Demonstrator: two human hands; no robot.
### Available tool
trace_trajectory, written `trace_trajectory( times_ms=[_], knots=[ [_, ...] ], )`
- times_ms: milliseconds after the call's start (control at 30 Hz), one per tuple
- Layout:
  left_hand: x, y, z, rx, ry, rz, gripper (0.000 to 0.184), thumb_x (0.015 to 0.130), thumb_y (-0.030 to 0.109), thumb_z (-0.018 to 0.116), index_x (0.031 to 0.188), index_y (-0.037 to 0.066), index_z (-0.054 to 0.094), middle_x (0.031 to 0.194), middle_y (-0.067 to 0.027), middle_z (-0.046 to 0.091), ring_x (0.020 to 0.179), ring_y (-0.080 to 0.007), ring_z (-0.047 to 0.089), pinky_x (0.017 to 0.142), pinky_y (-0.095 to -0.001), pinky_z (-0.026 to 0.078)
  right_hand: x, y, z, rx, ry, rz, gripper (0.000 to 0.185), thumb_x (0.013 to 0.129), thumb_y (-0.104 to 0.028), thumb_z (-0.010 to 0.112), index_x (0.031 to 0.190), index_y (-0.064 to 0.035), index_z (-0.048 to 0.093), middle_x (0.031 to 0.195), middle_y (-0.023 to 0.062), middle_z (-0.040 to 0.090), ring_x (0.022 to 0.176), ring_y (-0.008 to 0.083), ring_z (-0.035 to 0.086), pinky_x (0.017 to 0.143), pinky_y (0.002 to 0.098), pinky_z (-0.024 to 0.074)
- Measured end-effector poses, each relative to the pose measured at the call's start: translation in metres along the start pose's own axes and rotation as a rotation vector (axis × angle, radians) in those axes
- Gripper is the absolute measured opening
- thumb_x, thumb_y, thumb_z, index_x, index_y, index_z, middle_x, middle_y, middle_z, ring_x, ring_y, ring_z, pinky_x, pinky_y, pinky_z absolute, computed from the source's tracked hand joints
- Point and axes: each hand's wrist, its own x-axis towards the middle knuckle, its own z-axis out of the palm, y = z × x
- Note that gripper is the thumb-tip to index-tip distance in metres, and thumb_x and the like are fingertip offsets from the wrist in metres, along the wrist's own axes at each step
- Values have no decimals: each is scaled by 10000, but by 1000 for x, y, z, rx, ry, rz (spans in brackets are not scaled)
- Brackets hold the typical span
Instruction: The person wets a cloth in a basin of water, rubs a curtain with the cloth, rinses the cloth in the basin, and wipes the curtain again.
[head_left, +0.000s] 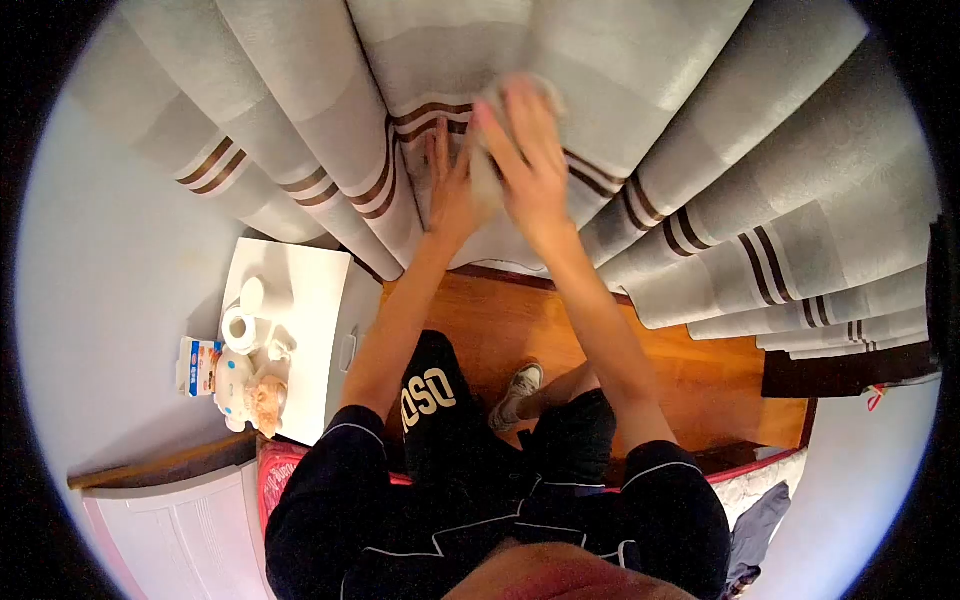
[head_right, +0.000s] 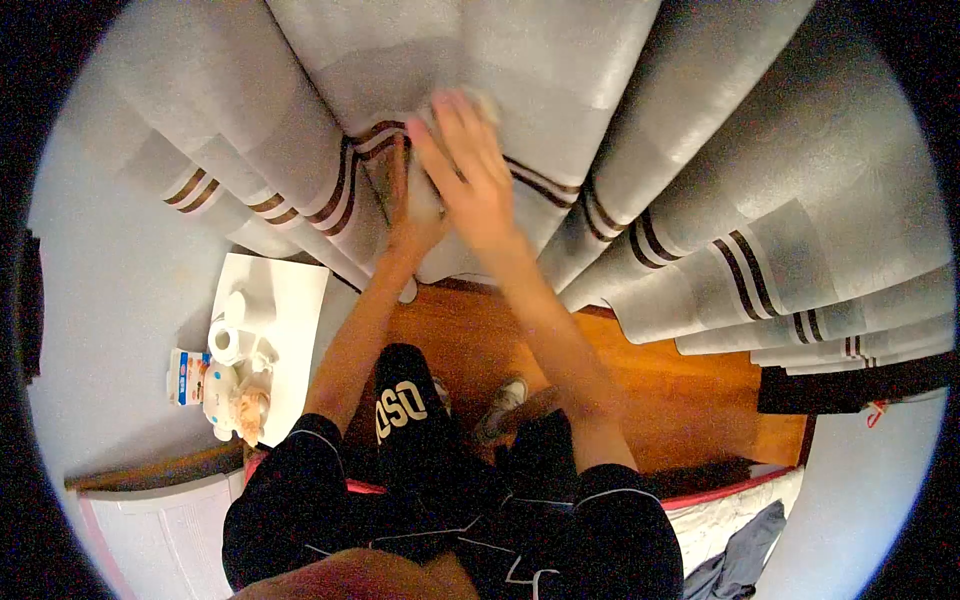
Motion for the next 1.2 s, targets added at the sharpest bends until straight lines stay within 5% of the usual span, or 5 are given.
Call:
trace_trajectory(
  times_ms=[67,300,467,967,1200],
  knots=[
    [-5,-4,7,-4,52,18,743,806,356,609,1406,75,273,1482,-118,167,1351,-415,95,1069,-584,110,18,15,8,-104,-379,99,513,795,56,492,1295,-56,458,1380,194,367,1276,373,353,1051,444,298],
    [-1,-15,-3,-63,-136,-18,777,809,378,614,1365,-44,275,1452,-172,239,1342,-406,155,1090,-495,169,-7,37,-22,-435,-201,185,627,837,-56,548,1388,-6,253,1400,306,234,1286,489,237,1045,509,248],
    [31,-1,-12,5,202,73,783,769,384,660,1355,-6,318,1438,-154,275,1325,-407,208,1063,-531,199,-3,32,6,-418,-100,245,683,815,-151,601,1390,-25,253,1415,278,231,1276,491,251,1025,563,242],
    [59,-20,27,112,280,66,1084,555,550,754,1351,0,264,1432,-215,202,1278,-532,158,988,-649,201,30,32,15,-171,-293,40,591,749,65,491,1328,-28,411,1405,249,295,1293,432,283,1066,482,230],
    [60,-21,41,111,467,156,994,555,616,713,1285,28,382,1428,-116,269,1254,-460,262,943,-604,308,-8,55,-44,-520,-151,166,610,764,64,465,1358,-28,359,1415,228,290,1286,424,300,1057,496,245]
  ],
)
